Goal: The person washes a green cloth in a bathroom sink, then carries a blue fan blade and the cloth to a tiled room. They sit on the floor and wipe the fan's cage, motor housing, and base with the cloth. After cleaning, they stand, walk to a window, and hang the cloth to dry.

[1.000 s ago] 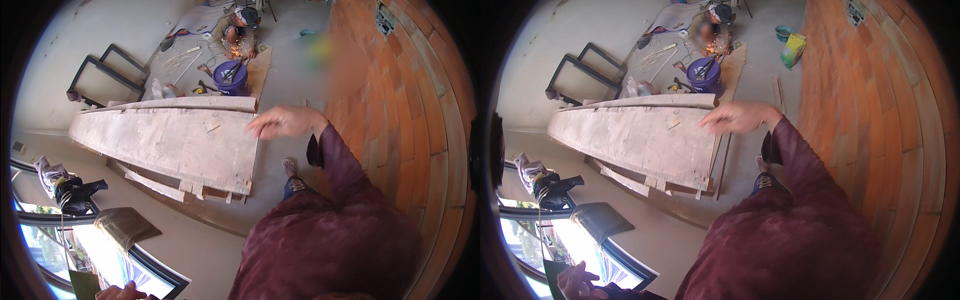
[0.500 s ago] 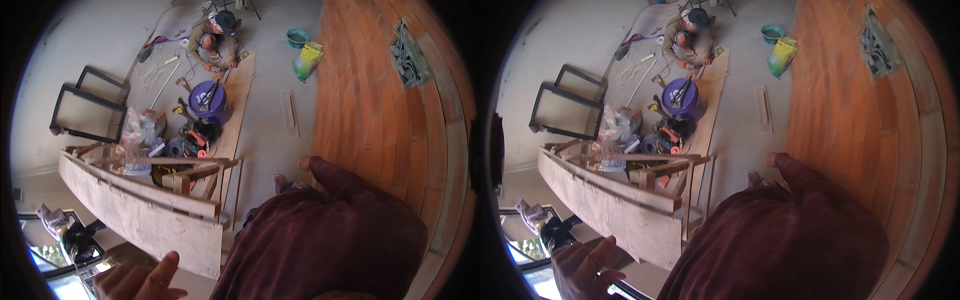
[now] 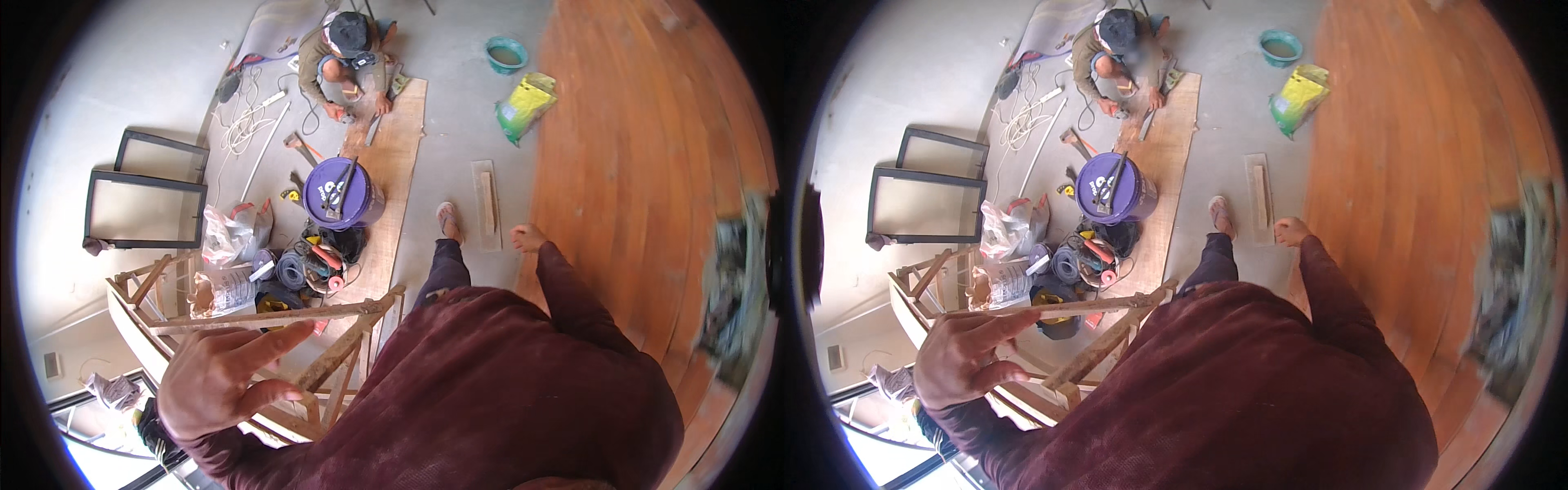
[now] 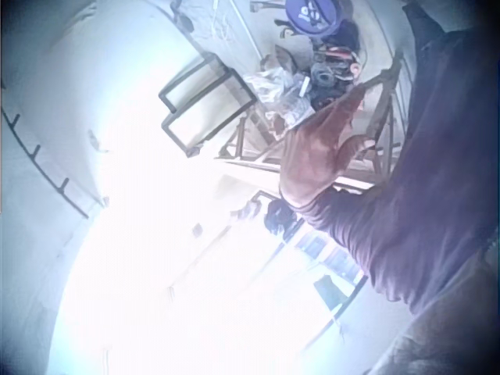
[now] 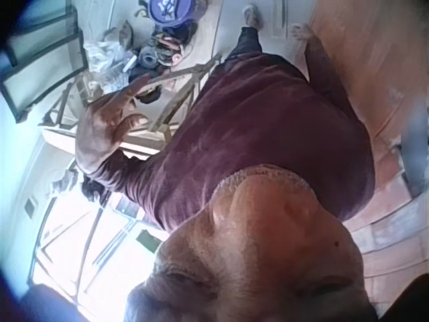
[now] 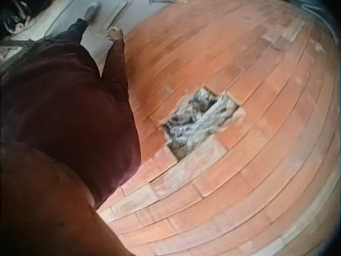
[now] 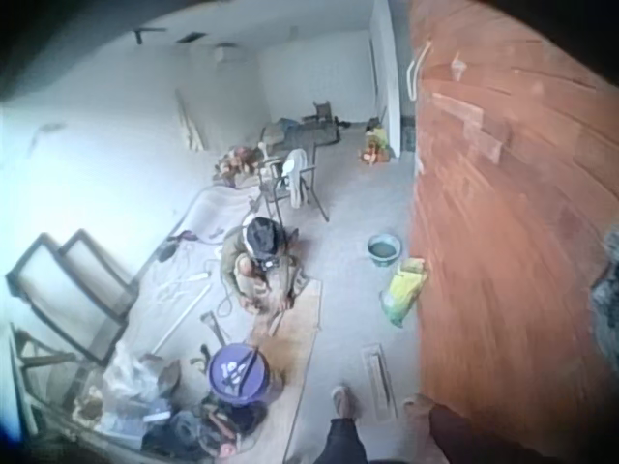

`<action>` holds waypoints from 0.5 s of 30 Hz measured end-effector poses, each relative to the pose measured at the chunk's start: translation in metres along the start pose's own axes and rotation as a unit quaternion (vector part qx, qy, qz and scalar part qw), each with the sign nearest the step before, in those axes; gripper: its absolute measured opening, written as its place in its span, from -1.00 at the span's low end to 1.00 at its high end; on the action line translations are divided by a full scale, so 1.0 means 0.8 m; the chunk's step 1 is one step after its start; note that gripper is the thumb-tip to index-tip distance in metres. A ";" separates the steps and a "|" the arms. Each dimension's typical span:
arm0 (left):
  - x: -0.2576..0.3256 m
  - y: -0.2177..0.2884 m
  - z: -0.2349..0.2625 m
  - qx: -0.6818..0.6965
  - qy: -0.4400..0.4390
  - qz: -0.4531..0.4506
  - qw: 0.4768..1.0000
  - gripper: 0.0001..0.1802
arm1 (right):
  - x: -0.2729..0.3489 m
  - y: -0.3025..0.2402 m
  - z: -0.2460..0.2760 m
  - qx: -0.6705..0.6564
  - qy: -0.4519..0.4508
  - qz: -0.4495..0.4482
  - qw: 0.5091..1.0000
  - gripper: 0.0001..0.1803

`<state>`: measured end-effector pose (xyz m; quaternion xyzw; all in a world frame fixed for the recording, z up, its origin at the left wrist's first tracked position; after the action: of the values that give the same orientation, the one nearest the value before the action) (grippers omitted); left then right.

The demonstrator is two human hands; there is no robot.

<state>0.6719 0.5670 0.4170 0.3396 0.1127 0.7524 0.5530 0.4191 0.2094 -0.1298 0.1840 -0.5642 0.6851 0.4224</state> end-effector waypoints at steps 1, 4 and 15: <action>-0.034 -0.025 0.009 0.019 -0.018 -0.017 1.000 -0.38 | -0.021 0.011 0.024 0.021 0.019 0.001 1.000 -0.74; -0.114 -0.089 0.025 0.092 -0.027 -0.037 0.995 -0.40 | -0.072 0.018 0.087 0.172 0.032 0.072 0.982 -0.72; -0.447 -0.209 0.064 0.214 -0.007 0.045 0.976 -0.45 | -0.168 0.098 0.183 0.199 0.043 -0.034 0.978 -0.67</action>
<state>0.8871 0.2924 0.2259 0.4605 0.2519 0.7322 0.4340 0.4024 0.0232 -0.2330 0.2541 -0.3914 0.7763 0.4239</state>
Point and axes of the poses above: each hand's wrist, its own x-axis away from the middle knuckle, its own z-axis out of the back of the hand, y = z × x, the point moved 2 cm from there along -x, towards the middle knuckle, and after that the axes turned 6 degrees about x, right-handed, at the moved point
